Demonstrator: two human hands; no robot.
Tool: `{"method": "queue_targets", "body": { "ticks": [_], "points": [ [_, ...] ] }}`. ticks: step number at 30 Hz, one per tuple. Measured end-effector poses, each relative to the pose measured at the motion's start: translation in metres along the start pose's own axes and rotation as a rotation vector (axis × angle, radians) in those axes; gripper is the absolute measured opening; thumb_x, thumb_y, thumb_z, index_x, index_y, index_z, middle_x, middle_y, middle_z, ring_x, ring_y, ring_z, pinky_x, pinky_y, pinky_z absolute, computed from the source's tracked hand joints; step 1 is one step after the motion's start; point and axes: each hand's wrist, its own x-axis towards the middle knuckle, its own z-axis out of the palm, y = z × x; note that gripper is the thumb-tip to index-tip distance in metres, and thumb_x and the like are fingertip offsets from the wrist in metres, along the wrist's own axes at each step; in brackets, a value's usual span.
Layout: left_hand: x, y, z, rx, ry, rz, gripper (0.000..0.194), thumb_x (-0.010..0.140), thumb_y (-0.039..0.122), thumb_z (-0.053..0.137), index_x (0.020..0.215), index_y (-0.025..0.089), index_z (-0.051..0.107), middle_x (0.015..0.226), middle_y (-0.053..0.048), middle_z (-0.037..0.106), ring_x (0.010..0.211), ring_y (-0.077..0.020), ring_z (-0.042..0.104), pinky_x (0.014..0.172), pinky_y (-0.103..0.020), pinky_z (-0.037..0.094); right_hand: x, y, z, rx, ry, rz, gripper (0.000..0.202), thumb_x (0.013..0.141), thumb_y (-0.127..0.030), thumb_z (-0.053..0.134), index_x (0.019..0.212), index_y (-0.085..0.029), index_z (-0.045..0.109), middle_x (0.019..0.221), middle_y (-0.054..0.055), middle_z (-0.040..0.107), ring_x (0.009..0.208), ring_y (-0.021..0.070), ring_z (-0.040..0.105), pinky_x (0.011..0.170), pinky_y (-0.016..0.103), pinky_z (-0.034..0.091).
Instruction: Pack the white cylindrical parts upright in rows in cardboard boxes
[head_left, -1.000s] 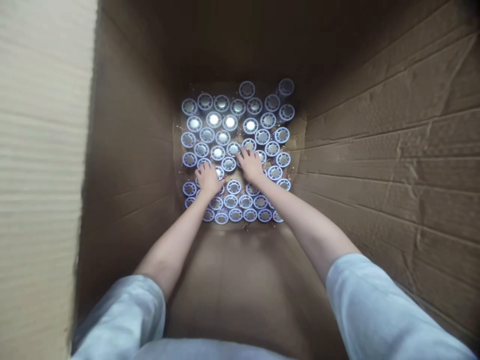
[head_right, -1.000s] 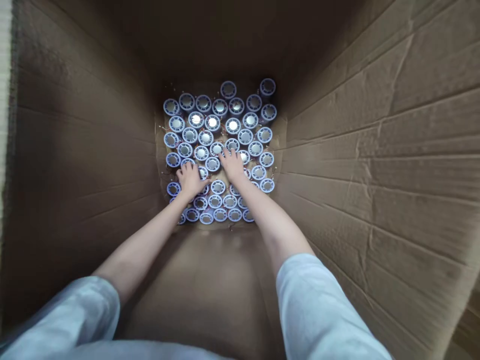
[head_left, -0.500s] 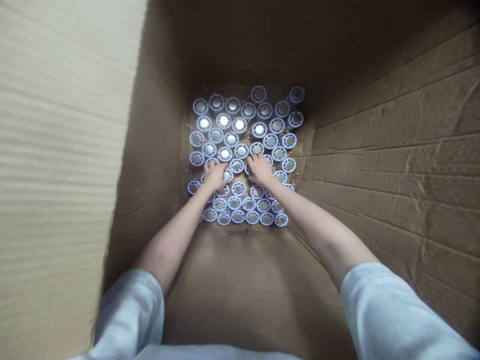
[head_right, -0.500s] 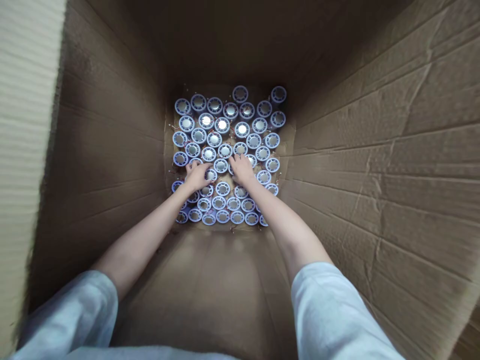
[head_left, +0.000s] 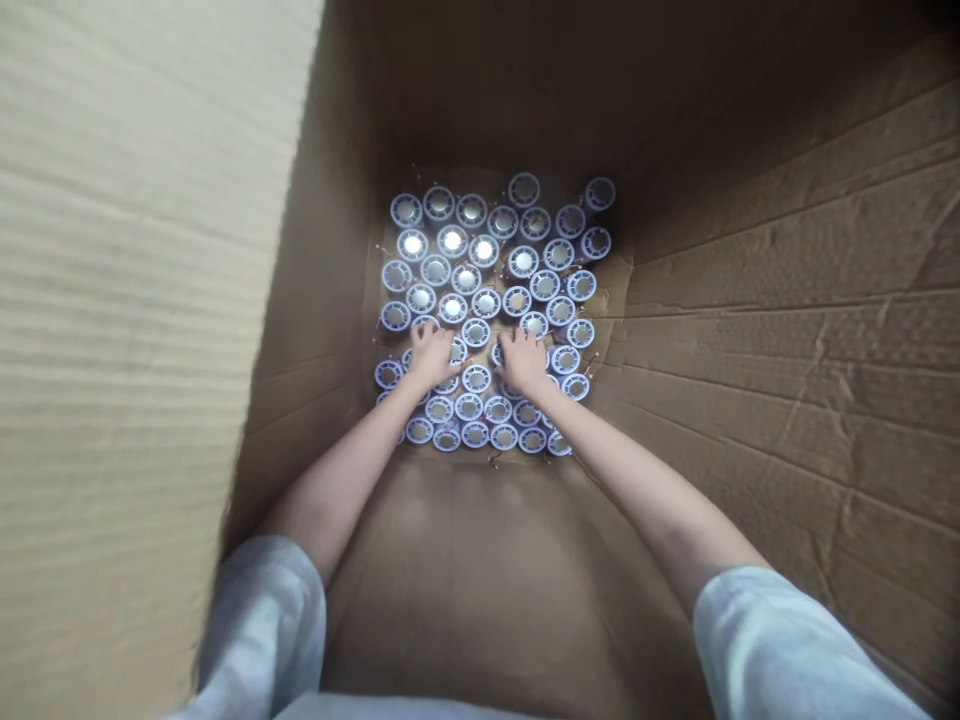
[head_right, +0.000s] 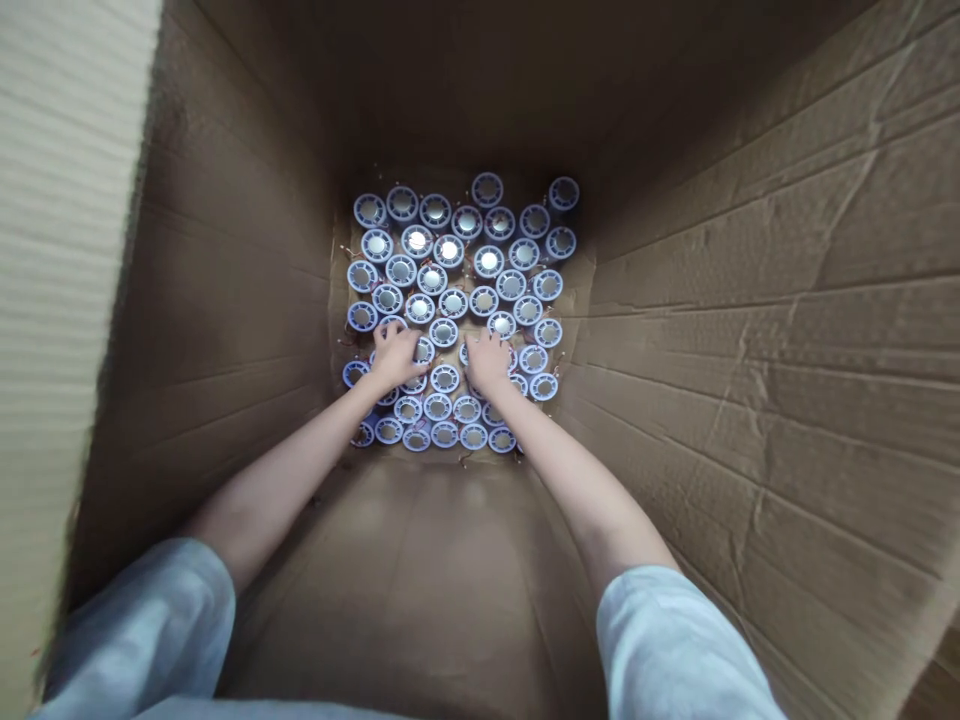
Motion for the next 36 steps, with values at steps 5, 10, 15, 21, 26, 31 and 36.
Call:
{"method": "queue_targets", "body": {
  "ticks": [5, 10, 15, 21, 26, 31, 36],
  "points": [
    [0.008, 0.002, 0.007, -0.038, -0.045, 0.038, 0.057, 0.068, 0.032, 0.066, 0.121, 0.017, 0.052, 0.118, -0.013, 0.061, 0.125, -0.0335, 0.037, 0.106, -0.051, 0.020, 0.013, -0.022, -0.009, 0.159, 0.023, 0.145, 0.047, 0.084, -0.032, 0.054, 0.126, -0.012, 0.043, 0.126, 0.020, 0.045, 0.115, 0.0333, 0.042, 0.092, 0.044, 0.036],
    [0.006, 0.004, 0.004, -0.027, -0.054, 0.024, 0.060, 0.068, 0.027, 0.066, 0.124, 0.017, 0.049, 0.127, -0.014, 0.055, 0.130, -0.0321, 0.033, 0.109, -0.052, 0.016, 0.026, -0.048, -0.006, 0.114, 0.002, 0.024, 0.063, 0.082, -0.019, 0.058, 0.139, -0.026, 0.033, 0.128, 0.016, 0.041, 0.109, 0.0297, 0.048, 0.090, 0.039, 0.037],
    [-0.004, 0.004, 0.001, -0.025, 0.059, -0.088, 0.053, 0.075, 0.026, 0.058, 0.126, 0.018, 0.047, 0.130, -0.015, 0.051, 0.132, -0.0316, 0.031, 0.111, -0.052, 0.012, 0.027, -0.033, -0.004, 0.121, 0.029, -0.088, 0.055, 0.083, -0.021, 0.057, 0.135, -0.026, 0.041, 0.130, 0.017, 0.039, 0.108, 0.0316, 0.049, 0.090, 0.043, 0.039],
    [-0.004, -0.003, 0.003, -0.087, 0.058, -0.094, 0.059, 0.070, 0.027, 0.062, 0.127, 0.022, 0.047, 0.133, -0.010, 0.050, 0.133, -0.0315, 0.029, 0.109, -0.048, 0.020, 0.036, -0.013, -0.006, 0.111, -0.058, -0.353, 0.059, 0.075, -0.034, 0.069, 0.128, -0.025, 0.046, 0.132, 0.014, 0.040, 0.101, 0.0297, 0.056, 0.082, 0.040, 0.045],
    [-0.011, -0.025, -0.003, -0.178, 0.302, -0.369, 0.046, 0.077, 0.029, 0.055, 0.121, 0.021, 0.049, 0.128, -0.012, 0.050, 0.124, -0.0303, 0.042, 0.103, -0.047, 0.033, 0.039, -0.014, -0.001, 0.095, -0.144, -0.370, 0.065, 0.075, -0.038, 0.071, 0.132, -0.027, 0.044, 0.134, 0.015, 0.040, 0.102, 0.0309, 0.057, 0.085, 0.043, 0.044],
    [-0.013, -0.042, -0.007, -0.297, 0.290, -0.663, 0.042, 0.075, 0.036, 0.062, 0.111, 0.019, 0.052, 0.118, -0.015, 0.053, 0.108, -0.0309, 0.054, 0.091, -0.044, 0.046, 0.031, -0.014, 0.002, 0.213, -0.151, -0.303, 0.064, 0.077, -0.036, 0.070, 0.134, -0.029, 0.041, 0.133, 0.014, 0.038, 0.102, 0.0289, 0.057, 0.084, 0.041, 0.045],
    [-0.006, -0.052, -0.014, -0.249, 0.368, -0.619, 0.062, 0.075, 0.030, 0.062, 0.132, 0.019, 0.040, 0.137, -0.016, 0.040, 0.125, -0.0317, 0.042, 0.100, -0.045, 0.041, 0.034, -0.036, -0.013, 0.176, -0.179, -0.159, 0.062, 0.073, -0.043, 0.072, 0.128, -0.026, 0.047, 0.129, 0.015, 0.044, 0.116, 0.0354, 0.046, 0.092, 0.049, 0.039]
  ]
}}
